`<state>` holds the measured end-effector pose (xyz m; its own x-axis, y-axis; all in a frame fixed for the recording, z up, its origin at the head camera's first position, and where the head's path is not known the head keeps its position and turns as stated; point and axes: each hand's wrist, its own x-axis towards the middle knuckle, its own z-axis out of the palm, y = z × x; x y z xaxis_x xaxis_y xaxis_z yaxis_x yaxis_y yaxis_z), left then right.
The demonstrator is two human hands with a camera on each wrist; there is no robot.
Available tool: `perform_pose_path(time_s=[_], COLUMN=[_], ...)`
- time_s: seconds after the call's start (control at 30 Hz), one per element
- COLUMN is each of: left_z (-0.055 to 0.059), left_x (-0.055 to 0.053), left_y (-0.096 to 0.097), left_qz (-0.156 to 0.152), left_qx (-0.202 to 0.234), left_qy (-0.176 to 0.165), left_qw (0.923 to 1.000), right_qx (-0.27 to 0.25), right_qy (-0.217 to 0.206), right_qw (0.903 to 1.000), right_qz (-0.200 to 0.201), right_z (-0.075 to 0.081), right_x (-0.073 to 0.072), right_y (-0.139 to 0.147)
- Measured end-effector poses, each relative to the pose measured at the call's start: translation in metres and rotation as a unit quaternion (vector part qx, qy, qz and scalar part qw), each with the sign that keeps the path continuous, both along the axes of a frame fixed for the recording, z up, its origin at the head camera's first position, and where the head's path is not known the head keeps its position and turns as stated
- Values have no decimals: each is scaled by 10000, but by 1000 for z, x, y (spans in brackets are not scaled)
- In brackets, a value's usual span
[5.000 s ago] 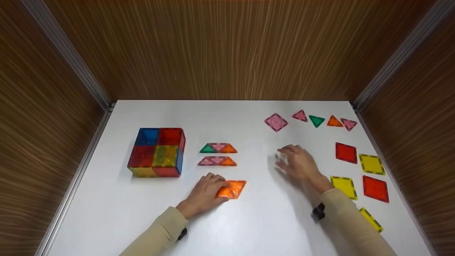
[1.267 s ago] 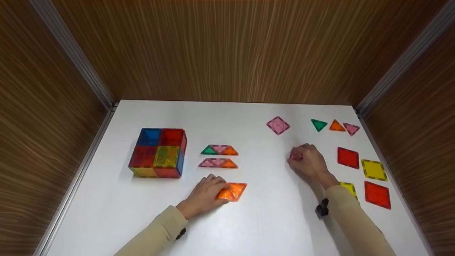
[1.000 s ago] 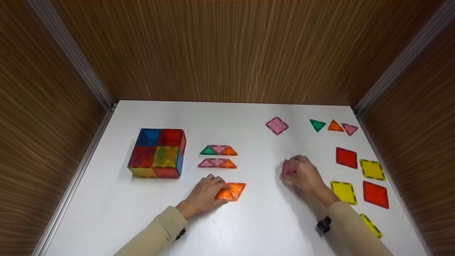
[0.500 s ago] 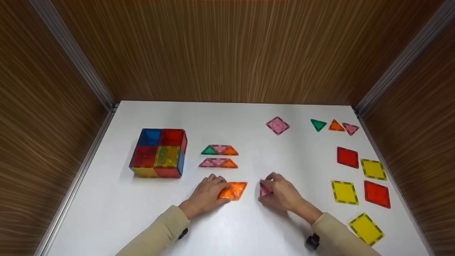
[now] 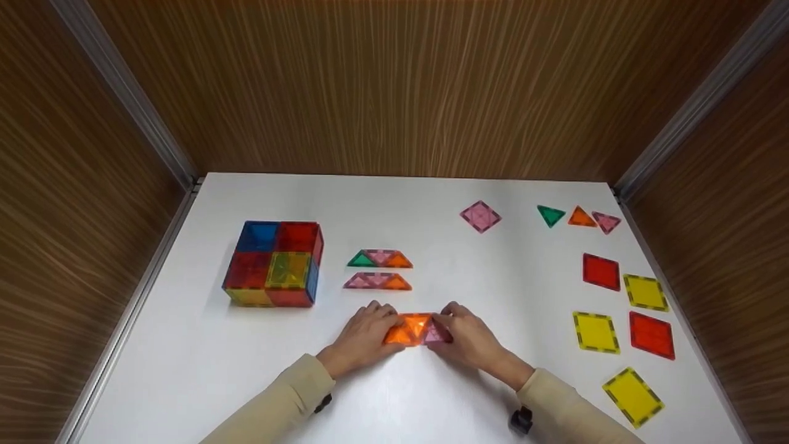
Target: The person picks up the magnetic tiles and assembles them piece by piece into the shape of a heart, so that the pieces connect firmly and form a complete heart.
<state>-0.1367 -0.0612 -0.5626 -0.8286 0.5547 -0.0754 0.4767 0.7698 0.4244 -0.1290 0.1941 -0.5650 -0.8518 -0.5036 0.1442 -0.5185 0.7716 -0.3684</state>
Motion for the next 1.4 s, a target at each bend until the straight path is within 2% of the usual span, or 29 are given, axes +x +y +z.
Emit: perform_pose_path(time_s=[0.13, 0.27, 0.43, 0.53, 0.73, 1.0, 1.17, 1.27, 1.4], left_z=[0, -2, -3, -2, -1, 1, 3, 5, 9], left_x=[-1, 0, -1, -1, -2, 1, 2, 1, -2], left_y=[-1, 0, 4, 6, 7, 4, -3, -8, -17], left_qz=[-20, -46, -77, -43, 56, 156, 432, 603, 684], left_qx=[-6, 38, 123, 137, 224, 691, 1047, 1381, 1568], left_qy=[-12, 170, 298, 264, 232, 55, -200, -368, -141], left_qw=[10000, 9998, 9995, 9995, 9995, 9975, 9934, 9879, 9852], right_qx=[52, 122, 87, 63, -5, -668, -1129, -1499, -1968], right_qy=[35, 68, -130, -264, -149, -333, -627, -810, -992], right_qw=[9999, 9997, 9993, 9987, 9989, 9956, 9896, 9831, 9736], right_qz=[-84, -206, -352, -420, -452, -565, -630, -675, -599], right_z=[-1, -2, -2, -1, -3, 2, 7, 9, 13], right_x=[0, -2, -5, -7, -7, -6, -8, -10, -12], right_y=[2, 3, 2, 0, -1, -3, -11, -16, -24])
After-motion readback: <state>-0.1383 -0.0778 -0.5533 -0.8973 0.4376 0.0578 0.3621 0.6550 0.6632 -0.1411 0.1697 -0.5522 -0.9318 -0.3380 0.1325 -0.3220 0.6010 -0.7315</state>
